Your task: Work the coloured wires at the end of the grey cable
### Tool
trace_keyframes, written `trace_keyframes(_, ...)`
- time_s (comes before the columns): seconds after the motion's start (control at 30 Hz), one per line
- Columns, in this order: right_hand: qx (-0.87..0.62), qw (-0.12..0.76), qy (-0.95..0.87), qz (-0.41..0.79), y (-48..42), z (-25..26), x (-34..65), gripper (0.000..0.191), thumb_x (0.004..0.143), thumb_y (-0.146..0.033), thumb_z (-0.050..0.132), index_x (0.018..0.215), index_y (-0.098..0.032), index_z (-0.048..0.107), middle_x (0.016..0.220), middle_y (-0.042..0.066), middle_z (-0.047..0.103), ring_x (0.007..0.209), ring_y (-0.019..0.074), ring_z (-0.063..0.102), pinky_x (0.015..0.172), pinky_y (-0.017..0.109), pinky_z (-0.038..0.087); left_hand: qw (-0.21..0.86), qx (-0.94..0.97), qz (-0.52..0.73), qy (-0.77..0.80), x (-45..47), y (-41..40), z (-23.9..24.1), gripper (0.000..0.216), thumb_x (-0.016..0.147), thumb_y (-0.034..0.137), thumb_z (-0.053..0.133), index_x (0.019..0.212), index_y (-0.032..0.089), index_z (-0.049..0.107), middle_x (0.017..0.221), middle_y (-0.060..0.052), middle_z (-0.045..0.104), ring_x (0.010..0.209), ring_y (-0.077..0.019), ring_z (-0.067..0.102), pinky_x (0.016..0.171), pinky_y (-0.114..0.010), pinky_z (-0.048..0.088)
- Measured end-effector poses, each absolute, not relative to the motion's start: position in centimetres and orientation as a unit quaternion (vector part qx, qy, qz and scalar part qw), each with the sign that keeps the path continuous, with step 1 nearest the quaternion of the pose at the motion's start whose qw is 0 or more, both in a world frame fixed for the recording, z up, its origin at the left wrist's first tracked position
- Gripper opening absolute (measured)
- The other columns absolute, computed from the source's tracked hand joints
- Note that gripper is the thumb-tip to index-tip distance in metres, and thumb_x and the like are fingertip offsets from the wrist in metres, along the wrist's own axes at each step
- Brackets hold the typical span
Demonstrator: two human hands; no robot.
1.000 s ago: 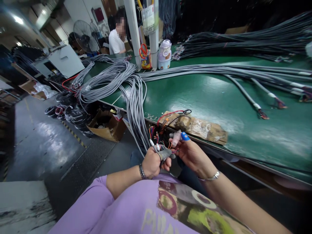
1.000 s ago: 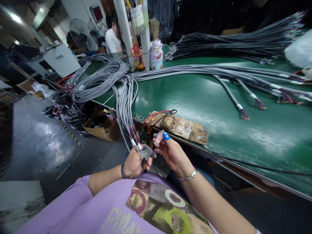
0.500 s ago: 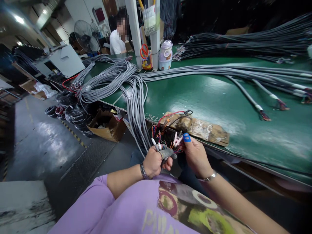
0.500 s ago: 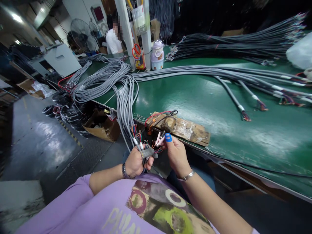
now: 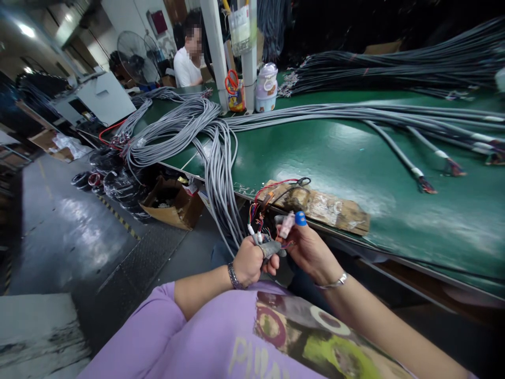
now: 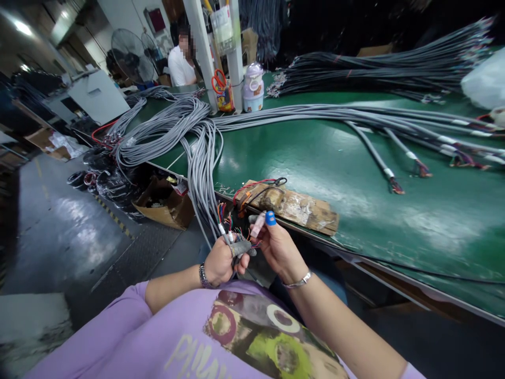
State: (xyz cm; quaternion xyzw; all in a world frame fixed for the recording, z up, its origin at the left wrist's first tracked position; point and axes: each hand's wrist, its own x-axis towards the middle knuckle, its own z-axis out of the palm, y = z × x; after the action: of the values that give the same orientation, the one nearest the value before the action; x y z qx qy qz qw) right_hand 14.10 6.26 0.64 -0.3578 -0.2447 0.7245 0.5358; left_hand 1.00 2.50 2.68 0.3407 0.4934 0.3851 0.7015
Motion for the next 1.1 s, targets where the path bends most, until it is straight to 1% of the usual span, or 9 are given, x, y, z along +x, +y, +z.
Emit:
trace_keyframes(0.13, -0.334, 0.442, -0.262, 0.79, 5.7, 0.9, 15.3, 0.05, 0.064, -0.069, 0.069, 0.073, -0.02, 0.066, 0.066, 0.001, 0.063, 0.054, 0.0127, 0.054, 0.052, 0.026, 0.047, 0.704, 0.351, 0.389, 0.48, 0.5, 2.0, 2.1, 0.044, 0.062, 0.054, 0.074, 0.066, 0.014, 0.057, 0.044, 0.002, 0.055, 0.031, -0.0081, 0.046, 0.032, -0.019, 0.029)
trace_keyframes(0.23, -0.354, 0.339, -0.322, 0.81, 5.5, 0.9, 16.6, 0.043, 0.058, -0.057, 0.081, 0.07, -0.017, 0.068, 0.064, 0.001, 0.063, 0.054, 0.0118, 0.054, 0.053, 0.025, 0.047, 0.694, 0.385, 0.376, 0.479, 0.0, 1.6, 1.3, 0.043, 0.066, 0.054, 0.072, 0.064, 0.013, 0.058, 0.047, 0.0, 0.058, 0.033, -0.0083, 0.048, 0.033, -0.019, 0.03)
trace_keyframes(0.3, -0.37, 0.317, -0.387, 0.783, 5.5, 1.2, 17.1, 0.036, 0.057, -0.046, 0.085, 0.067, -0.016, 0.068, 0.061, 0.001, 0.063, 0.053, 0.0111, 0.053, 0.052, 0.024, 0.044, 0.683, 0.417, 0.36, 0.479, -0.2, 1.4, 1.0, 0.044, 0.069, 0.054, 0.07, 0.057, 0.013, 0.056, 0.048, -0.002, 0.058, 0.035, -0.0087, 0.05, 0.034, -0.019, 0.031)
trace_keyframes(0.37, -0.366, 0.312, -0.455, 0.749, 5.3, 1.7, 17.3, 0.03, 0.061, -0.041, 0.084, 0.067, -0.015, 0.069, 0.06, 0.001, 0.064, 0.053, 0.0114, 0.053, 0.053, 0.024, 0.043, 0.681, 0.448, 0.333, 0.473, -0.3, 1.3, 1.0, 0.045, 0.07, 0.053, 0.069, 0.053, 0.013, 0.056, 0.049, -0.003, 0.058, 0.037, -0.0091, 0.052, 0.035, -0.019, 0.031)
trace_keyframes(0.53, -0.32, 0.261, -0.548, 0.727, 4.7, 3.1, 16.8, 0.029, 0.075, -0.046, 0.072, 0.077, -0.017, 0.071, 0.067, 0.003, 0.069, 0.057, 0.0159, 0.059, 0.058, 0.029, 0.047, 0.706, 0.511, 0.208, 0.443, -0.5, 1.8, 1.5, 0.042, 0.07, 0.049, 0.068, 0.051, 0.012, 0.059, 0.052, -0.007, 0.061, 0.042, -0.0114, 0.055, 0.039, -0.021, 0.034)
trace_keyframes(0.67, -0.387, 0.321, -0.52, 0.691, 4.3, 2.0, 17.2, 0.035, 0.071, -0.051, 0.074, 0.074, -0.016, 0.07, 0.068, 0.003, 0.067, 0.061, 0.0145, 0.058, 0.061, 0.028, 0.048, 0.697, 0.486, 0.238, 0.47, -0.4, 2.0, 1.5, 0.042, 0.069, 0.051, 0.066, 0.054, 0.012, 0.057, 0.05, -0.005, 0.06, 0.039, -0.0102, 0.054, 0.035, -0.019, 0.03)
trace_keyframes(0.83, -0.416, 0.388, -0.358, 0.741, 3.2, 0.2, 17.6, 0.042, 0.066, -0.056, 0.075, 0.084, -0.019, 0.066, 0.082, 0.004, 0.067, 0.064, 0.0146, 0.059, 0.062, 0.031, 0.052, 0.678, 0.417, 0.349, 0.494, -0.1, 2.0, 1.1, 0.039, 0.068, 0.051, 0.067, 0.063, 0.014, 0.055, 0.05, -0.001, 0.059, 0.037, -0.0092, 0.053, 0.033, -0.018, 0.027)
trace_keyframes(0.97, -0.443, 0.419, -0.433, 0.664, 2.0, 0.2, 16.5, 0.034, 0.072, -0.052, 0.072, 0.077, -0.02, 0.061, 0.063, -0.001, 0.058, 0.055, 0.0118, 0.05, 0.054, 0.026, 0.046, 0.667, 0.413, 0.376, 0.493, 0.2, 2.0, 0.6, 0.038, 0.07, 0.049, 0.067, 0.061, 0.014, 0.054, 0.05, 0.0, 0.059, 0.037, -0.0078, 0.052, 0.034, -0.017, 0.027)
trace_keyframes(1.1, -0.454, 0.429, -0.497, 0.602, 1.9, 0.6, 15.4, 0.033, 0.075, -0.051, 0.069, 0.071, -0.02, 0.058, 0.06, 0.0, 0.06, 0.054, 0.0136, 0.051, 0.053, 0.026, 0.044, 0.678, 0.444, 0.344, 0.474, 0.0, 1.9, 0.4, 0.041, 0.071, 0.052, 0.067, 0.062, 0.013, 0.057, 0.054, -0.003, 0.061, 0.041, -0.0097, 0.056, 0.037, -0.018, 0.034)
